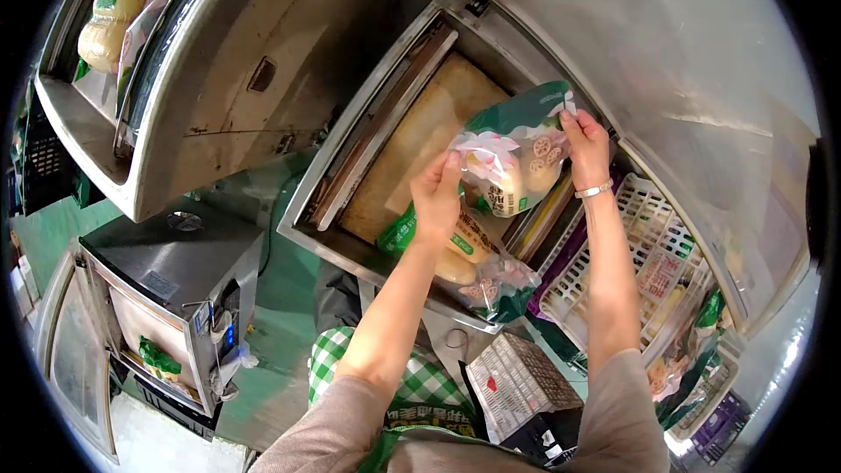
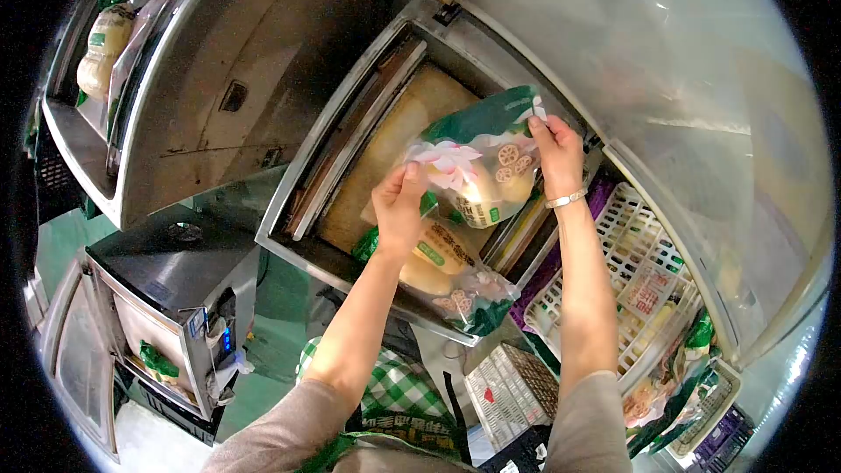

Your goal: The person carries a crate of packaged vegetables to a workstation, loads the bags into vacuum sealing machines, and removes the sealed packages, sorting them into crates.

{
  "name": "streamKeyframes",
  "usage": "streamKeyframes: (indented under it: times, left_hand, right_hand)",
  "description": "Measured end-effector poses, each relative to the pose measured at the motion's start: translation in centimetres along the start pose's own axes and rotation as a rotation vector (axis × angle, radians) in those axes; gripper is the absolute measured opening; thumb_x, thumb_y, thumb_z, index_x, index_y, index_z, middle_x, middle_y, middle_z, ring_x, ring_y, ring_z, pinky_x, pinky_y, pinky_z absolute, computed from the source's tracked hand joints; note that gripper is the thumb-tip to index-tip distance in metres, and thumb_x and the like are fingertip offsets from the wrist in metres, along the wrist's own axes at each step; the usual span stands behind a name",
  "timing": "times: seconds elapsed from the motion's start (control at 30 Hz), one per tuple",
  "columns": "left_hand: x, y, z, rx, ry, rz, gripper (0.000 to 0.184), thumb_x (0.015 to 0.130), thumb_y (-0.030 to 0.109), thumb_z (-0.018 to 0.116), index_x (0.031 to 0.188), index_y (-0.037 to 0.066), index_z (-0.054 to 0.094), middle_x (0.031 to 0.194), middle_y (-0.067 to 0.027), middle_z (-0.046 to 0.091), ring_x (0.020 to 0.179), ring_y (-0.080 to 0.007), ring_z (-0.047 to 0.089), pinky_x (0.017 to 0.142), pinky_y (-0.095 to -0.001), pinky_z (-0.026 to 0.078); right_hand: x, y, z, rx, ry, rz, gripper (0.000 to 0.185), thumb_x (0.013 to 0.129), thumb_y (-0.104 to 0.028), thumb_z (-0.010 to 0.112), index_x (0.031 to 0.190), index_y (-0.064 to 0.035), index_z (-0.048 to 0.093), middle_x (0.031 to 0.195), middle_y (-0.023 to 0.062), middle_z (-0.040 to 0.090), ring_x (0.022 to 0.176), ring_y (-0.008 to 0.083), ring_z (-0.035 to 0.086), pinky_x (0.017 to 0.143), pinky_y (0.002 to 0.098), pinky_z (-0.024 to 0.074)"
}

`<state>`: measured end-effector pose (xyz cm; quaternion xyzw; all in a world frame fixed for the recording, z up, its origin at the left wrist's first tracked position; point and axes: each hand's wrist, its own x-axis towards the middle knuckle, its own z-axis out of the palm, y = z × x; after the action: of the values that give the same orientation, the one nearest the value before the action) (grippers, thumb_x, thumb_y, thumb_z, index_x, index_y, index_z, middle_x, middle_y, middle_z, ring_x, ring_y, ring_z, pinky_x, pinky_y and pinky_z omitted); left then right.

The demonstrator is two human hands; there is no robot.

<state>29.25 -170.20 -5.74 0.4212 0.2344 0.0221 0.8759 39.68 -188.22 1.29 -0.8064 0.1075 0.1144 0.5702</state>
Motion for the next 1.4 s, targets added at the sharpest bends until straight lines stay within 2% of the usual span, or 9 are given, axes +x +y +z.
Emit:
streamKeyframes:
  times: [0.23, 0.37, 0.5, 0.6, 0.8, 0.9, 1.1, 1.2, 1.4]
  left_hand:
    - [0.1, -1.8, -1.2, -0.338, 0.287, -0.054, 0.02, 0.088, 0.019, 0.054, 0.082, 0.002, 0.061, 0.075, 0.0025, 0.057, 0.067, -0.0044, 0.047, 0.065, -0.0187, 0.039]
    - [0.8, -1.3, -1.6, -0.456, 0.443, -0.055, 0.018, 0.087, 0.019, 0.057, 0.076, 0.005, 0.058, 0.07, 0.0033, 0.053, 0.062, -0.0042, 0.044, 0.062, -0.019, 0.038]
    - [1.4, -1.2, -2.7, -0.517, 0.481, -0.059, 0.018, 0.086, 0.02, 0.058, 0.073, 0.006, 0.056, 0.071, 0.0022, 0.055, 0.066, -0.006, 0.05, 0.066, -0.0223, 0.042]
    - [1.9, -0.1, -2.2, -0.524, 0.504, -0.034, 0.015, 0.085, 0.022, 0.061, 0.077, 0.01, 0.057, 0.067, 0.006, 0.052, 0.057, -0.0044, 0.043, 0.058, -0.0216, 0.04]
    - [2.7, 0.3, -2.8, -0.634, 0.556, -0.115, 0.018, 0.085, 0.021, 0.06, 0.076, 0.007, 0.057, 0.074, -0.0008, 0.058, 0.07, -0.0086, 0.054, 0.068, -0.0246, 0.045]
    - [2.8, 0.4, -2.9, -0.665, 0.551, -0.127, 0.016, 0.084, 0.021, 0.061, 0.082, 0.006, 0.058, 0.082, -0.0015, 0.06, 0.074, -0.009, 0.054, 0.07, -0.0253, 0.044]
    - [3.6, 1.3, -3.0, -0.694, 0.599, -0.215, 0.019, 0.083, 0.024, 0.062, 0.089, 0.006, 0.057, 0.092, -0.0013, 0.06, 0.082, -0.01, 0.054, 0.077, -0.0277, 0.041]
    - [3.9, 1.4, -2.8, -0.647, 0.648, -0.177, 0.021, 0.083, 0.026, 0.062, 0.087, 0.007, 0.057, 0.087, -0.0004, 0.059, 0.077, -0.0095, 0.052, 0.074, -0.0262, 0.04]
    - [4.1, 1.7, -2.8, -0.515, 0.719, -0.237, 0.024, 0.08, 0.032, 0.064, 0.08, 0.01, 0.054, 0.069, 0.0055, 0.046, 0.065, -0.0059, 0.042, 0.063, -0.0243, 0.034]
  right_hand:
    - [4.3, 1.7, 3.7, -0.153, -0.027, -0.129, 0.022, 0.088, -0.019, 0.053, 0.089, 0.0011, 0.061, 0.073, -0.0048, 0.055, 0.064, 0.0033, 0.044, 0.057, 0.0203, 0.0375]
    - [6.6, 1.4, 7.4, -0.346, -0.051, -0.228, 0.026, 0.086, -0.025, 0.055, 0.085, 0.001, 0.061, 0.056, 0.0051, 0.05, 0.053, 0.01, 0.038, 0.05, 0.0277, 0.035]
    - [8.3, 1.5, 10.2, -0.489, -0.037, -0.246, 0.026, 0.084, -0.025, 0.056, 0.084, 0.0001, 0.062, 0.059, 0.0134, 0.054, 0.053, 0.0189, 0.047, 0.054, 0.032, 0.0398]
    - [8.4, -0.5, 11.8, -0.561, -0.043, -0.154, 0.028, 0.082, -0.027, 0.056, 0.086, -0.0005, 0.064, 0.067, 0.0191, 0.058, 0.061, 0.0245, 0.057, 0.061, 0.0326, 0.0436]
    - [10.1, 0.6, 13.2, -0.445, -0.032, -0.051, 0.034, 0.081, -0.031, 0.059, 0.086, 0.0024, 0.064, 0.067, 0.0169, 0.06, 0.059, 0.0218, 0.056, 0.06, 0.0329, 0.0439]
    - [11.5, 2.5, 13.2, -0.283, -0.008, -0.044, 0.032, 0.082, -0.029, 0.062, 0.076, 0.0023, 0.064, 0.057, 0.0013, 0.05, 0.052, 0.009, 0.044, 0.049, 0.0255, 0.0372]
    - [11.8, 1.8, 14.2, -0.319, 0.096, 0.032, 0.035, 0.078, -0.032, 0.066, 0.073, 0.002, 0.064, 0.057, 0.0006, 0.053, 0.047, 0.009, 0.045, 0.046, 0.0257, 0.0376]
    - [11.9, 1.6, 14.5, -0.414, 0.139, 0.049, 0.042, 0.074, -0.041, 0.064, 0.075, 0.001, 0.066, 0.06, 0.0175, 0.06, 0.056, 0.0249, 0.059, 0.058, 0.0346, 0.0459]
    - [9.9, -0.3, 15.4, -0.848, 0.243, -0.462, 0.025, 0.077, -0.027, 0.061, 0.09, -0.0066, 0.062, 0.075, 0.0148, 0.062, 0.066, 0.0361, 0.059, 0.061, 0.0422, 0.0466]
